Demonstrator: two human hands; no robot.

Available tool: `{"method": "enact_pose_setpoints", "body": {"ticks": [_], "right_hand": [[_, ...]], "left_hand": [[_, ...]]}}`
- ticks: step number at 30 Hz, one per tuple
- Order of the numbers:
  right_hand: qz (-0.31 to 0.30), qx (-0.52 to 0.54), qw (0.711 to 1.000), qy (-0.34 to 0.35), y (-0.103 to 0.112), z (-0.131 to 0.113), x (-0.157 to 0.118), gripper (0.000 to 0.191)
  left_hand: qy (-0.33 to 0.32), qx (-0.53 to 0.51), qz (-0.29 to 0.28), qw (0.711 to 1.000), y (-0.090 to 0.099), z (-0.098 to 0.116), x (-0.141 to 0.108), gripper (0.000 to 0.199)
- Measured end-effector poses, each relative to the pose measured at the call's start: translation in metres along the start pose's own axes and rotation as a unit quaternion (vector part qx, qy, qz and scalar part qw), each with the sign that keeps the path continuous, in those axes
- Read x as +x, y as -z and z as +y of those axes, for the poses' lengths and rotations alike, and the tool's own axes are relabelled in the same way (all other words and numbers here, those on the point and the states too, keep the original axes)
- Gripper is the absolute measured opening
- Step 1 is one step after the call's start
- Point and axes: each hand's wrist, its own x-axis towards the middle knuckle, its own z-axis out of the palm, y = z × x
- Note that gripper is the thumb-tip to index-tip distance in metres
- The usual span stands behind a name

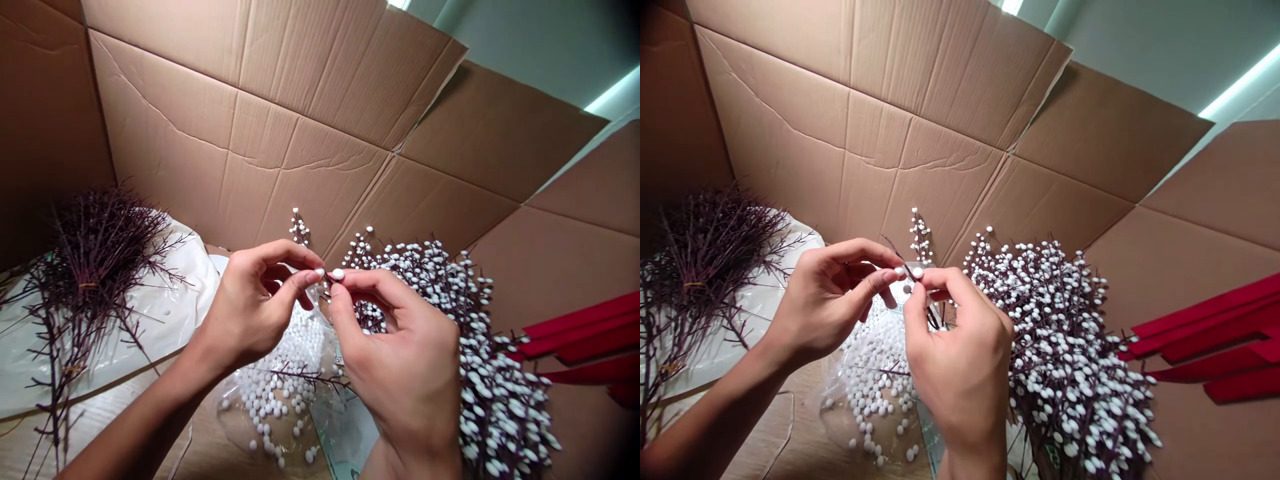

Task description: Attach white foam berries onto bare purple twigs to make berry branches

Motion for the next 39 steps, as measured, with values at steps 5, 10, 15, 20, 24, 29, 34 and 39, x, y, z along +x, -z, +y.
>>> {"method": "enact_pose_setpoints", "body": {"ticks": [5, 10, 15, 20, 24, 29, 34, 39], "right_hand": [[-0.011, 0.002, 1.000, 0.023, 0.000, -0.004, -0.001, 0.006], [-0.005, 0.007, 0.999, 0.037, -0.002, -0.005, -0.001, 0.007], [0.011, -0.009, 0.999, 0.042, -0.004, -0.005, -0.001, 0.007], [0.024, -0.030, 0.998, 0.045, 0.000, -0.004, -0.001, 0.007], [0.022, -0.034, 0.998, 0.048, 0.000, -0.004, -0.001, 0.009], [0.028, -0.048, 0.997, 0.053, -0.001, -0.004, -0.002, 0.010], [0.045, -0.060, 0.994, 0.078, 0.000, -0.004, -0.001, 0.011], [0.050, -0.069, 0.990, 0.109, 0.000, -0.004, 0.000, 0.012]], "left_hand": [[0.001, 0.014, 0.008, 1.000, 0.000, 0.000, 0.000, 0.007], [0.005, 0.022, 0.011, 1.000, -0.001, -0.001, 0.001, 0.009], [0.015, -0.008, 0.012, 1.000, -0.004, -0.004, 0.001, 0.008], [0.018, -0.034, 0.010, 0.999, -0.007, -0.004, 0.001, 0.006], [0.021, -0.047, 0.012, 0.999, -0.009, -0.005, 0.002, 0.004], [0.015, -0.058, 0.020, 0.998, -0.012, -0.009, 0.001, 0.009], [0.008, -0.067, 0.035, 0.997, -0.014, -0.011, 0.000, 0.014], [-0.005, -0.062, 0.048, 0.997, -0.014, -0.011, -0.002, 0.016]]}}
